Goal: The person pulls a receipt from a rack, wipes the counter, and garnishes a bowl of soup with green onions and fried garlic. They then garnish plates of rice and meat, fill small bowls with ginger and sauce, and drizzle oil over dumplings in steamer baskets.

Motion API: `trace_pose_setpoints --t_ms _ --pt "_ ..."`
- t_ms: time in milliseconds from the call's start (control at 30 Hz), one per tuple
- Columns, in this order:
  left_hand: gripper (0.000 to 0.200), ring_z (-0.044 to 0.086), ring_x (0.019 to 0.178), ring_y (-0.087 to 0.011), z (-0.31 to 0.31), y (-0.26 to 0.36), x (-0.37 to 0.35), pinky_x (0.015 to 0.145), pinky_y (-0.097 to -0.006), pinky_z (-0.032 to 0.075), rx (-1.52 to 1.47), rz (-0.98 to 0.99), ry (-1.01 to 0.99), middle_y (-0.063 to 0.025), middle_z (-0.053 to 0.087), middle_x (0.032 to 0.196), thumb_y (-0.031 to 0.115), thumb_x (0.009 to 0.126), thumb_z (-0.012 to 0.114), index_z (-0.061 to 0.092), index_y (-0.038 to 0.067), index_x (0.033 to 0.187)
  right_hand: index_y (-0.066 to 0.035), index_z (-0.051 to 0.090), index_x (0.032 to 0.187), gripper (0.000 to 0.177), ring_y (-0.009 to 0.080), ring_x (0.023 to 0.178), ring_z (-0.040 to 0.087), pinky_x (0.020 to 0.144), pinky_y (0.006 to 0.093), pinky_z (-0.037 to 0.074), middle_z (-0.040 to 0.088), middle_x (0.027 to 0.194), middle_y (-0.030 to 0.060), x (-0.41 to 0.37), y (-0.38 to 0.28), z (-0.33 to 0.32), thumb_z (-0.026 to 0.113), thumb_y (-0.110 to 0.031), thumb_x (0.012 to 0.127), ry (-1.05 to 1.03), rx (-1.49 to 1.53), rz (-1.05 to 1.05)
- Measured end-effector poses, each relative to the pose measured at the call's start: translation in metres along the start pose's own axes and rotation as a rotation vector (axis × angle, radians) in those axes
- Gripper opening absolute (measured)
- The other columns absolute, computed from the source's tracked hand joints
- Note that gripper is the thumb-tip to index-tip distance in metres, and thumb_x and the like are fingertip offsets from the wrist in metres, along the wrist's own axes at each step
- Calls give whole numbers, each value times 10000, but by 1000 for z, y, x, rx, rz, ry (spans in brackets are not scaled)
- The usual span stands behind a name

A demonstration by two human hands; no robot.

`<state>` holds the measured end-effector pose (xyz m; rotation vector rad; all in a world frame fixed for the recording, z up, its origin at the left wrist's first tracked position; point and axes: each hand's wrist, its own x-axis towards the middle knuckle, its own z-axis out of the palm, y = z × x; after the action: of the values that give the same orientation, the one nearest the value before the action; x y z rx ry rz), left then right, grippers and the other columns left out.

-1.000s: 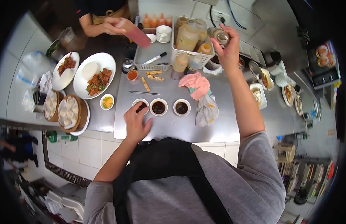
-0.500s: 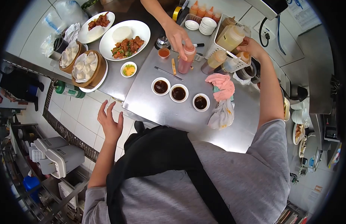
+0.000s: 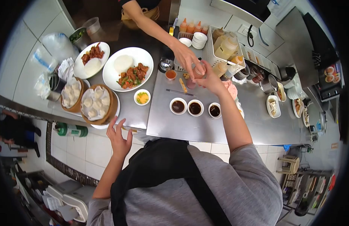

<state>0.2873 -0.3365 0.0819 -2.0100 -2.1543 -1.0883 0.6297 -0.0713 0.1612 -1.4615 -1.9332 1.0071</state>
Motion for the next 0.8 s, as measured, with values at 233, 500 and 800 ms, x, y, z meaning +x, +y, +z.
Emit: trace_pose_setpoints --t_ms 233,500,800 --pt "530 430 1243 -371 -30 -38 -6 1029 -445 376 -132 72 -117 -196 385 1413 11 756 732 548 71 1250 -44 457 1263 609 159 809 644 625 277 536 642 1047 82 0 4 21 783 -52 749 128 128 -37" --pt "457 499 1148 -344 -36 -55 -14 971 -417 425 -241 15 17 -205 429 1359 -26 759 705 579 57 1190 -97 497 1265 481 185 1039 607 891 314 502 626 1124 74 99 -67 -41 677 26 836 532 -154 -627" --pt "414 506 1102 -309 -59 -52 -34 941 -397 432 -37 -390 352 -184 431 1330 -26 770 682 593 61 1165 -113 485 1306 589 314 1168 584 992 406 441 630 1234 132 241 -62 -66 692 -335 801 630 -1027 224"
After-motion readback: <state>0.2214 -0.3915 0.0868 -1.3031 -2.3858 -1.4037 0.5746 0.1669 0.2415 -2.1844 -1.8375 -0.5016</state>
